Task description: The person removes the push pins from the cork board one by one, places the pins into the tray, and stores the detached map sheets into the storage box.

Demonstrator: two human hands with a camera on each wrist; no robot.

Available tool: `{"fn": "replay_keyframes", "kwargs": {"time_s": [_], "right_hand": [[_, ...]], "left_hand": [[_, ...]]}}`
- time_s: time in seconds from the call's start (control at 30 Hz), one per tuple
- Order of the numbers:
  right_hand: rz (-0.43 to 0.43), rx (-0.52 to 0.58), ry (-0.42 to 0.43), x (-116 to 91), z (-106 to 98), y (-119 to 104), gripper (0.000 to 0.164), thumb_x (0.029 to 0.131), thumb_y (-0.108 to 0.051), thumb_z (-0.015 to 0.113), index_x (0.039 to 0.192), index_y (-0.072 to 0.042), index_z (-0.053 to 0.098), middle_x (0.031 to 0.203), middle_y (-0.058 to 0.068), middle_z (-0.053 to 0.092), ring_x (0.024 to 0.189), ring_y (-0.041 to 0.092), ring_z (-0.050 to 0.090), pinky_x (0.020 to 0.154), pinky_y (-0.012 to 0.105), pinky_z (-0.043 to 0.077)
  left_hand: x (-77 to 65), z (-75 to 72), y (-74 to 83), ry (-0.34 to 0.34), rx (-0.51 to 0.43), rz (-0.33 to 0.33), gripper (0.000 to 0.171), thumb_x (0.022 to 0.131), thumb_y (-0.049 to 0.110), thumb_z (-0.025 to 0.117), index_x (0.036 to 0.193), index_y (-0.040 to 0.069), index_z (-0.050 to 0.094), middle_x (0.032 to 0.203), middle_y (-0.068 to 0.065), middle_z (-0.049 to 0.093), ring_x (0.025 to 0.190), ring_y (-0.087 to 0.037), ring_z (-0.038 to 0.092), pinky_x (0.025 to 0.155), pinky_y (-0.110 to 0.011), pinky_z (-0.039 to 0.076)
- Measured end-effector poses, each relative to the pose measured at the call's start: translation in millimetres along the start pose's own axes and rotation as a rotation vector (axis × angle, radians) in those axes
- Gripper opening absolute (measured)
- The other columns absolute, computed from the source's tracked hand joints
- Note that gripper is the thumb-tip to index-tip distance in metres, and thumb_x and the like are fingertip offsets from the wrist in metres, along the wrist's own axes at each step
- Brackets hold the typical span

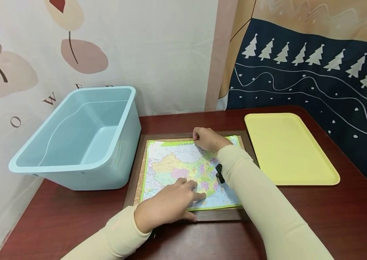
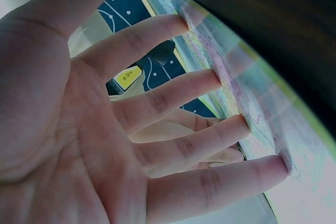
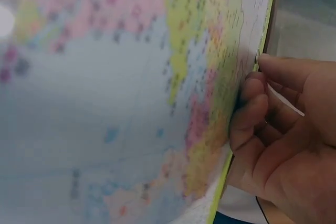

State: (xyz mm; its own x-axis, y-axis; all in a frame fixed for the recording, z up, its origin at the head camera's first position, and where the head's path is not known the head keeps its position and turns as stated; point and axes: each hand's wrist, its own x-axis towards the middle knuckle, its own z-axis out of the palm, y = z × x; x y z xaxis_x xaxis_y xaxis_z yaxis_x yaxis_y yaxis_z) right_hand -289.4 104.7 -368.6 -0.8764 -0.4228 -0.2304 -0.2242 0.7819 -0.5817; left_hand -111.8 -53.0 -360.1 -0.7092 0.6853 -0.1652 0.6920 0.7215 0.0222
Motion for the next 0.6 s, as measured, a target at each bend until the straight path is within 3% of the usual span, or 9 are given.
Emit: {"fn": "replay_keyframes", "kwargs": {"time_s": [0.2, 0.6], "right_hand": [[-0.006, -0.034, -0.029, 2.6, -0.4, 2.2, 0.005, 0.103, -0.012, 0.053, 0.105, -0.008, 0.051, 0.094, 0.008, 0.054, 0.088, 0.021, 0.052, 0.076, 0.034, 0.043], [0.009, -0.076, -0.046, 4.7, 4.4, -0.8, 0.005, 0.105, -0.015, 0.050, 0.106, -0.010, 0.050, 0.099, 0.009, 0.054, 0.089, 0.023, 0.052, 0.077, 0.035, 0.043]], "left_hand": [[0.5, -0.8, 0.2, -0.018, -0.023, -0.003, 0.056, 0.076, 0.055, 0.080, 0.126, 0.032, 0.069, 0.115, -0.002, 0.063, 0.093, -0.024, 0.056, 0.063, -0.035, 0.054], [-0.5, 0.1, 0.5, -0.009, -0.029, -0.011, 0.054, 0.075, 0.053, 0.081, 0.124, 0.033, 0.069, 0.116, -0.001, 0.063, 0.093, -0.024, 0.056, 0.062, -0.036, 0.053]]}}
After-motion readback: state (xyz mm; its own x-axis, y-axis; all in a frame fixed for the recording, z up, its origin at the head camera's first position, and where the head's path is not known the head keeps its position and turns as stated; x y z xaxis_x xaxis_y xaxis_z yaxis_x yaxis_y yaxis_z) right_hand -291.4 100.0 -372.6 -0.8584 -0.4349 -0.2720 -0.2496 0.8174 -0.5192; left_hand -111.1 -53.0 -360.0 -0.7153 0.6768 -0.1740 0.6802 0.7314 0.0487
